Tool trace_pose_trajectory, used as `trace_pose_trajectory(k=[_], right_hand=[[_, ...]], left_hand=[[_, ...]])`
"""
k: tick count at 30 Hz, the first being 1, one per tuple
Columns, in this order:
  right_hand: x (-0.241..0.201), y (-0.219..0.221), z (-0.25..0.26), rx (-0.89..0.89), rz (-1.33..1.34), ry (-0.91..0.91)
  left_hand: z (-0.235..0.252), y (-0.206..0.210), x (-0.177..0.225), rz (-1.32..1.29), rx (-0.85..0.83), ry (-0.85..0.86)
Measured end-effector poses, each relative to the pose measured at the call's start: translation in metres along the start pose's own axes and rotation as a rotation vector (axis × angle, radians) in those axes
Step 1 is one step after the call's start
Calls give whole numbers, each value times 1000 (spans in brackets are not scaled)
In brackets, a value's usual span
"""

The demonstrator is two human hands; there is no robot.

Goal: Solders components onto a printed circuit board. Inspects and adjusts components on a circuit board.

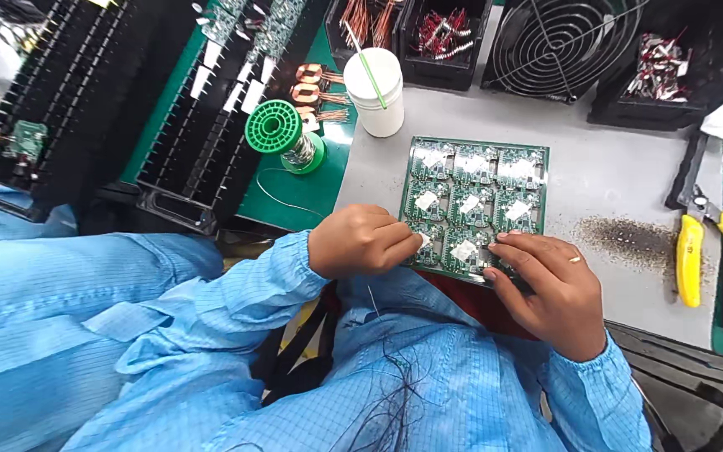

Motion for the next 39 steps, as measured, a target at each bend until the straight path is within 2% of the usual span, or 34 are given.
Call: trace_pose_trajectory(k=[4,13,20,25,28,33,36,39], right_hand=[[0,0,0,5,5,-6],[0,0,0,7,-1,-1],[0,-1,0,21,22,-7],[-9,-7,0,48,241,-59],[-8,-7,-2,84,324,-53],[24,-20,-6,212,615,186],[30,-21,-4,239,787,214],[29,-21,-4,241,823,214]], left_hand=[[-1,0,-2,-45,-23,-23],[6,0,7,42,-78,15],[11,-5,-12,-30,120,-234],[38,4,23,-192,188,-217],[46,12,25,-316,183,-188],[37,16,5,-218,27,-128],[34,18,6,-175,-35,-62],[35,17,9,-118,-51,-19]])
Point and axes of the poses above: each hand's wrist, its own z-axis towards the middle knuckle, its own y-axis out of the palm, x = y × z, the point moved 7 cm from there along z, towards the middle knuckle, and after that the axes turned 1 degree about -z, right-handed, at the moved point
